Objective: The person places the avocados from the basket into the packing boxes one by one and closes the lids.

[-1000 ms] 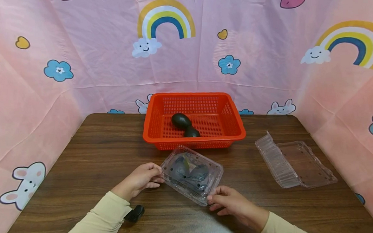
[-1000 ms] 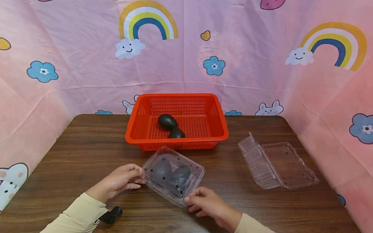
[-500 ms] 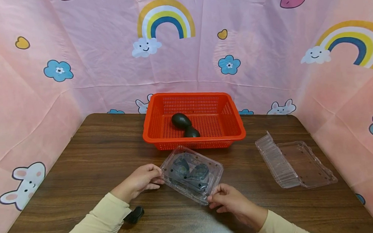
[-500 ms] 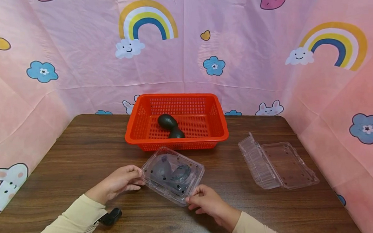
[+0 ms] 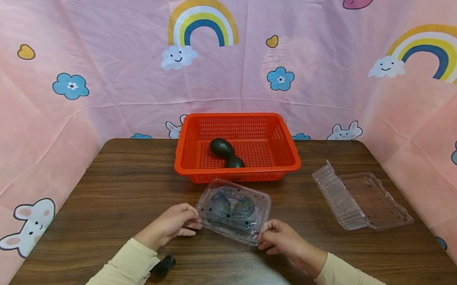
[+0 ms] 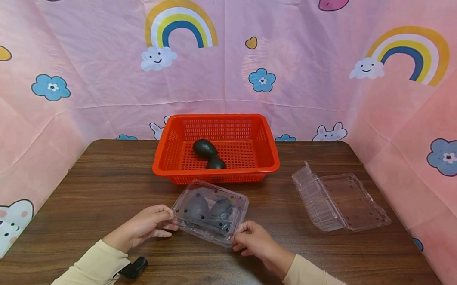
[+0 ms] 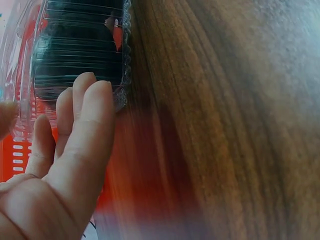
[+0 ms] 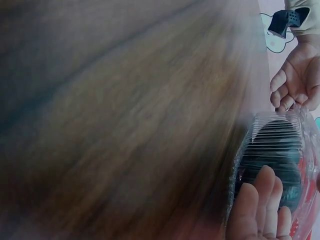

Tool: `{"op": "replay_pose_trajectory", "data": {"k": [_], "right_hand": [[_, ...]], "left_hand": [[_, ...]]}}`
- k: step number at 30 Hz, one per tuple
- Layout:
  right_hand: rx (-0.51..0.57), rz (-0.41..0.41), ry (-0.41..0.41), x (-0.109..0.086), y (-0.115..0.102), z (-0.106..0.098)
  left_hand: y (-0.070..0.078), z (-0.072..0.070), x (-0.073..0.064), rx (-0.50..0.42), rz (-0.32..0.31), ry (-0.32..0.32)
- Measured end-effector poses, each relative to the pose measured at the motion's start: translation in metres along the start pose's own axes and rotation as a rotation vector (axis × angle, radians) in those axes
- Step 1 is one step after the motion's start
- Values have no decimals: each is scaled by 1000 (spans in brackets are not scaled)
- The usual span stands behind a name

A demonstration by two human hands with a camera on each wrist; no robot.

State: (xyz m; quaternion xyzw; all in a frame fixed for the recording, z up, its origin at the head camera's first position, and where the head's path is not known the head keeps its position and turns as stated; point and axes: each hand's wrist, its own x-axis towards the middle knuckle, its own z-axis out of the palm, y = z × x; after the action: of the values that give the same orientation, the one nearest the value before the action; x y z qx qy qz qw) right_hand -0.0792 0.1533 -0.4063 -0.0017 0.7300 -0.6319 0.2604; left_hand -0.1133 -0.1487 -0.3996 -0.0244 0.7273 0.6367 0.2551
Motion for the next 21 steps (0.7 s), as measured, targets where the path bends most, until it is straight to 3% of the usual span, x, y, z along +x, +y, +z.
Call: {"op": "replay_pose_trajectory", "data": {"k": [11,21], "right_hand": [[-88,-4,77,9,-5,-5],[-104,9,83,16,-12,-6]], "left_hand": [[-3,0,-1,-3,9,-24],[-5,0,-4,7,-8,-56]]}}
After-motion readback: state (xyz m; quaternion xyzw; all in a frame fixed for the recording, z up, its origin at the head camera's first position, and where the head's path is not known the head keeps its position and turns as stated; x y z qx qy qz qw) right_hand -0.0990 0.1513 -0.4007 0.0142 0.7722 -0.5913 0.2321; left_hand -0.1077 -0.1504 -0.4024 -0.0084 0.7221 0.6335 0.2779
